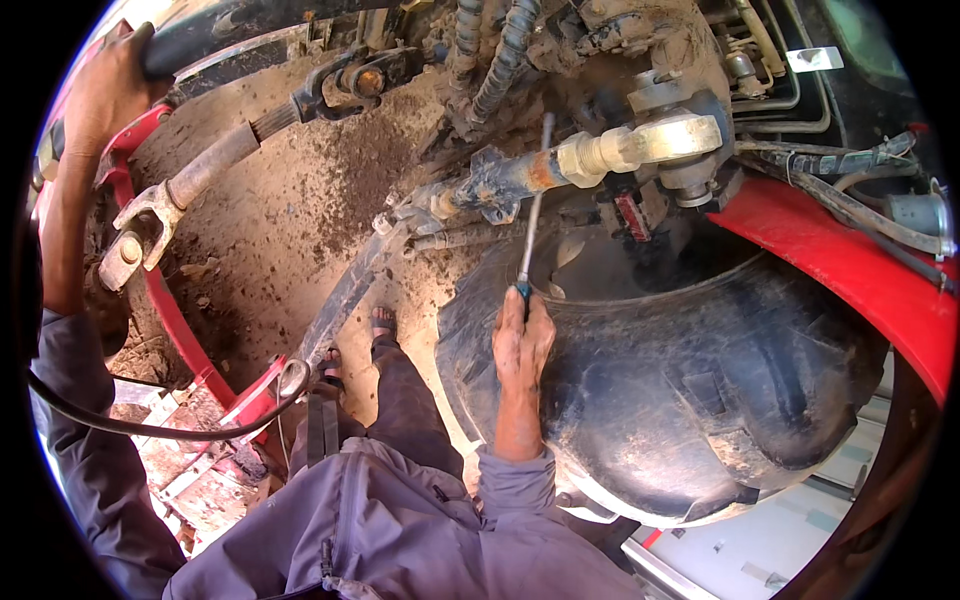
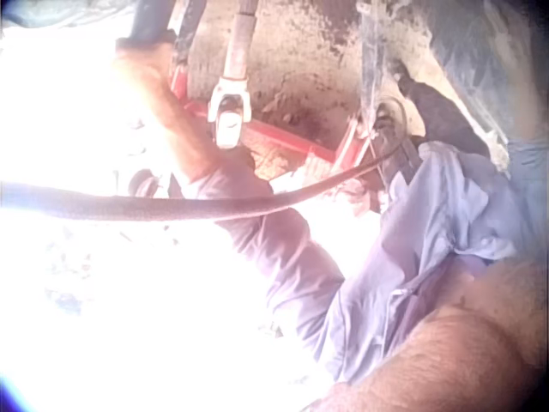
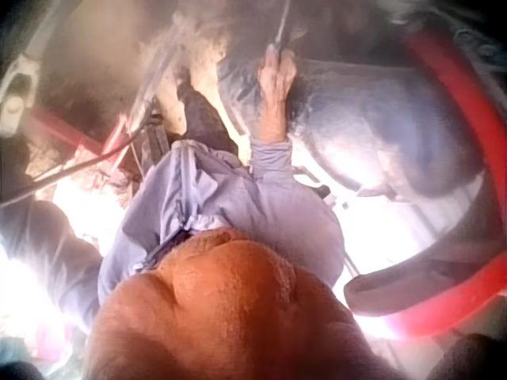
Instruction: The person works on the internal components of a tractor using a screwdriver, reaching into the machinery to manipulate parts and clearing debris from the mechanical assembly.
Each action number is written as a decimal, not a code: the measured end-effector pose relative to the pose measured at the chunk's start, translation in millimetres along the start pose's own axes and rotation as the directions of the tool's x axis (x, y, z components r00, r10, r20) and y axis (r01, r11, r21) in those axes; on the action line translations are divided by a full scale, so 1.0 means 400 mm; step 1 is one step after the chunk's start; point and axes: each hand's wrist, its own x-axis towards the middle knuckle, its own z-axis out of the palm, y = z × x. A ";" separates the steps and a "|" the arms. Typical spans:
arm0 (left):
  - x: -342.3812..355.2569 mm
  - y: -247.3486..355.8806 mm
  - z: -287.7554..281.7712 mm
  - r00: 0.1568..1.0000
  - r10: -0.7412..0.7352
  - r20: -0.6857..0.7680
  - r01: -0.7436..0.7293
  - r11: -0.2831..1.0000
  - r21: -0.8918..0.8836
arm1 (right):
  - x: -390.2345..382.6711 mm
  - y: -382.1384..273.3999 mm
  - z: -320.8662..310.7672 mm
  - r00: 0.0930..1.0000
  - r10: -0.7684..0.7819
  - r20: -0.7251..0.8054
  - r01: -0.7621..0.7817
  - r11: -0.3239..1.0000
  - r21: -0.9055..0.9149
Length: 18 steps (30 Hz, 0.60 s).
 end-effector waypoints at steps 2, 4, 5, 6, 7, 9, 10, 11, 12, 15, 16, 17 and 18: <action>-0.003 0.008 -0.018 0.999 -0.035 0.020 0.035 0.999 -0.013 | -0.014 -0.035 -0.025 0.995 0.095 -0.015 -0.091 0.980 0.174; 0.001 0.013 -0.002 0.998 -0.056 0.039 0.057 0.997 -0.046 | 0.003 -0.033 -0.061 0.998 0.035 -0.060 -0.024 0.984 0.177; 0.012 0.010 0.033 1.000 -0.025 0.009 0.025 0.999 -0.034 | 0.009 -0.027 -0.077 0.996 0.043 -0.078 -0.030 0.986 0.167; 0.023 0.016 0.060 1.000 0.006 -0.021 -0.006 1.000 -0.021 | 0.012 -0.025 -0.090 0.994 0.006 -0.112 0.006 0.994 0.111; 0.012 0.000 0.030 1.000 -0.003 -0.022 0.003 1.000 0.006 | 0.018 -0.034 -0.084 0.993 -0.047 -0.110 0.056 0.995 0.087; -0.010 -0.026 -0.032 1.000 -0.019 0.008 0.019 0.999 0.033 | 0.024 -0.067 -0.070 0.988 -0.110 -0.107 0.118 0.991 0.067; -0.004 -0.014 -0.018 1.000 -0.011 0.008 0.011 1.000 0.017 | 0.025 -0.076 -0.079 0.978 -0.155 -0.143 0.155 0.988 -0.010; 0.000 -0.001 -0.004 1.000 -0.013 -0.009 0.013 1.000 -0.010 | 0.025 -0.079 -0.088 0.964 -0.202 -0.173 0.189 0.978 -0.089; 0.006 0.009 0.010 1.000 -0.015 -0.024 0.014 0.999 -0.037 | 0.038 -0.049 -0.097 0.978 -0.151 -0.145 0.151 0.988 -0.009; 0.007 -0.004 0.018 1.000 0.003 -0.022 -0.004 1.000 -0.015 | 0.035 -0.056 -0.112 0.995 -0.039 -0.086 0.054 0.983 0.177; 0.008 0.001 0.020 1.000 0.007 -0.022 -0.008 1.000 -0.022 | 0.035 -0.060 -0.121 0.995 -0.036 -0.092 0.052 0.984 0.173; 0.014 0.014 0.026 1.000 0.010 -0.022 -0.010 0.999 -0.032 | 0.034 -0.061 -0.136 0.996 -0.009 -0.085 0.026 0.978 0.207; 0.021 0.030 0.034 1.000 0.014 -0.022 -0.015 0.999 -0.045 | 0.032 -0.063 -0.152 0.997 0.020 -0.081 0.000 0.971 0.238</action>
